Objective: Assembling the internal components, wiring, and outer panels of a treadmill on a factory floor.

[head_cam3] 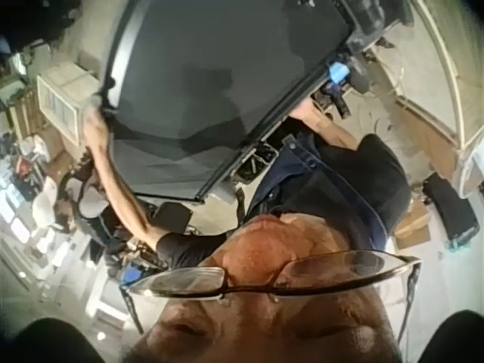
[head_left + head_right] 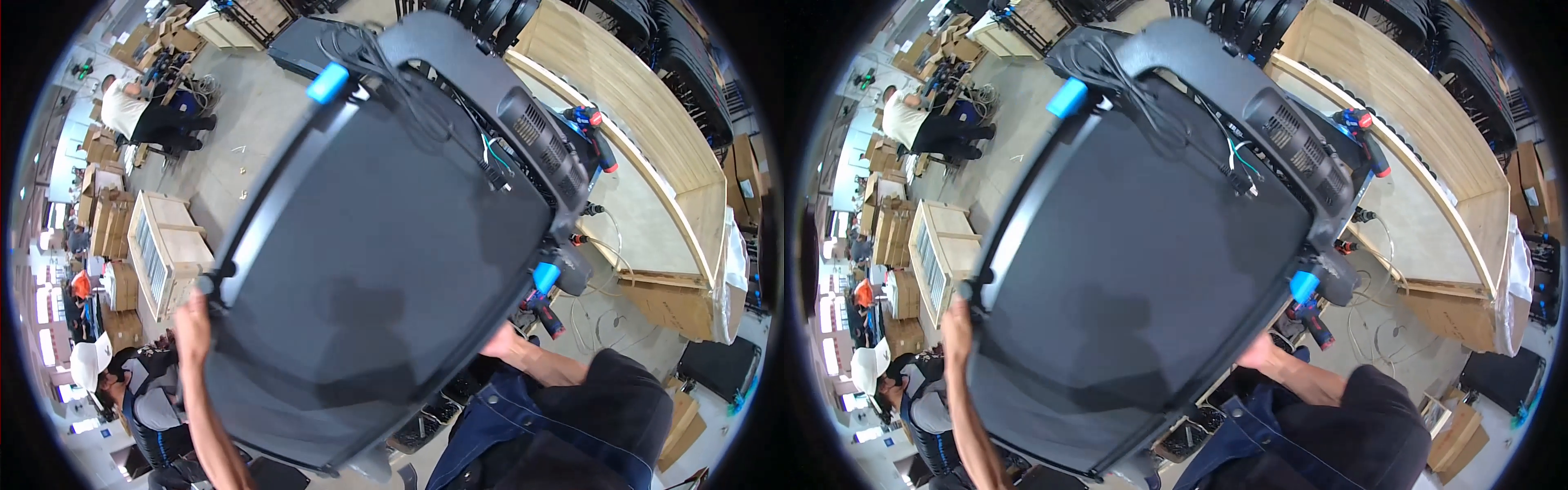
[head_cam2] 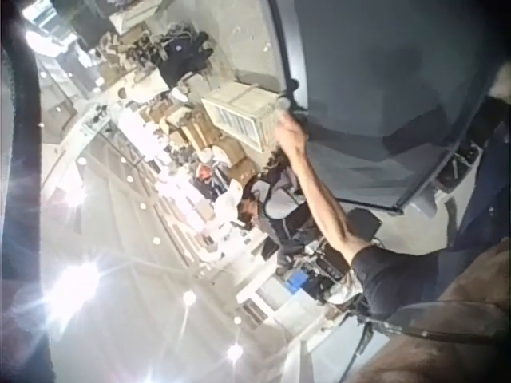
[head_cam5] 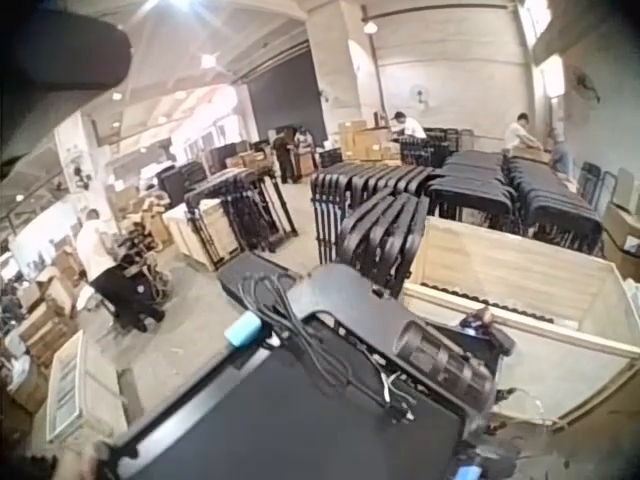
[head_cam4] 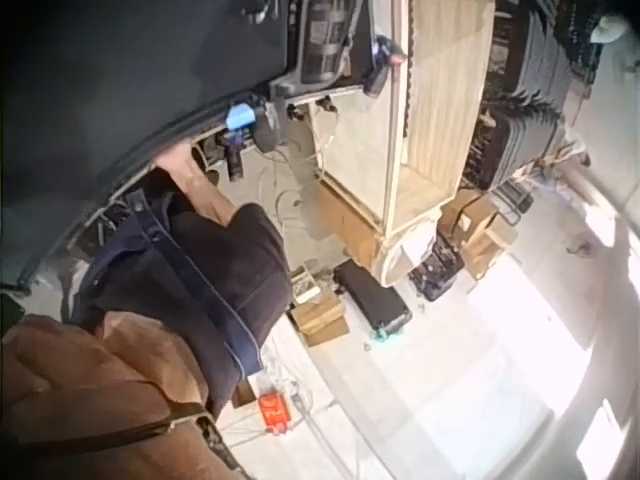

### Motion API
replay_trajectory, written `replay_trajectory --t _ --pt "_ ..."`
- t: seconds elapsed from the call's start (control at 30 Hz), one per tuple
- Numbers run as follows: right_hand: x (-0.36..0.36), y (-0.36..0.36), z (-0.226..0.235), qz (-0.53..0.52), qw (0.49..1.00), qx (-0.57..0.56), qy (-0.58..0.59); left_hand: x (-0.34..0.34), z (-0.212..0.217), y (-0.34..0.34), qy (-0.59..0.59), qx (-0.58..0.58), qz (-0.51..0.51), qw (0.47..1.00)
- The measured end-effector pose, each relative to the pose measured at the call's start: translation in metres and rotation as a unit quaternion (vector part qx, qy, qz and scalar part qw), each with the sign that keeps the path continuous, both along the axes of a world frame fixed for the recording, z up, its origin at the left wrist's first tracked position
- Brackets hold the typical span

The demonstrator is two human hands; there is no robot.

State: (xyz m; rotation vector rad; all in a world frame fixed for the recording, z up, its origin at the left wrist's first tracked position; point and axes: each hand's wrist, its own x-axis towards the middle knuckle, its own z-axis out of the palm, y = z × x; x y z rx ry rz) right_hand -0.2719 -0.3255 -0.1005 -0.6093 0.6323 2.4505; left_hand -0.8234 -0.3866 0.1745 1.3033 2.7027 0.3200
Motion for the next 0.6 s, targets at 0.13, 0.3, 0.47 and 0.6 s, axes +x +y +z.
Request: replay_trajectory --t 0.13,0.3,0.47,0.6 --pt "0.026 0.006 0.016 0.05 0.998 0.003 -0.028 -0.022 -0.143 0.012 -0.095 -0.058 -0.039 0.993" --pt "0.027 0.074 -0.014 0.101 0.99 -0.025 -0.1 0.026 -0.15 0.023 -0.069 0.204 -0.007 0.976" --pt "-0.009 0.061 -0.017 0.226 0.97 0.029 -0.091 0.154 -0.112 -0.074 -0.011 0.064 -0.044 0.997" --pt "-0.012 0.04 -0.013 0.319 0.942 0.101 -0.032 0.281 -0.133 -0.204 -0.055 -0.009 0.081 0.995"
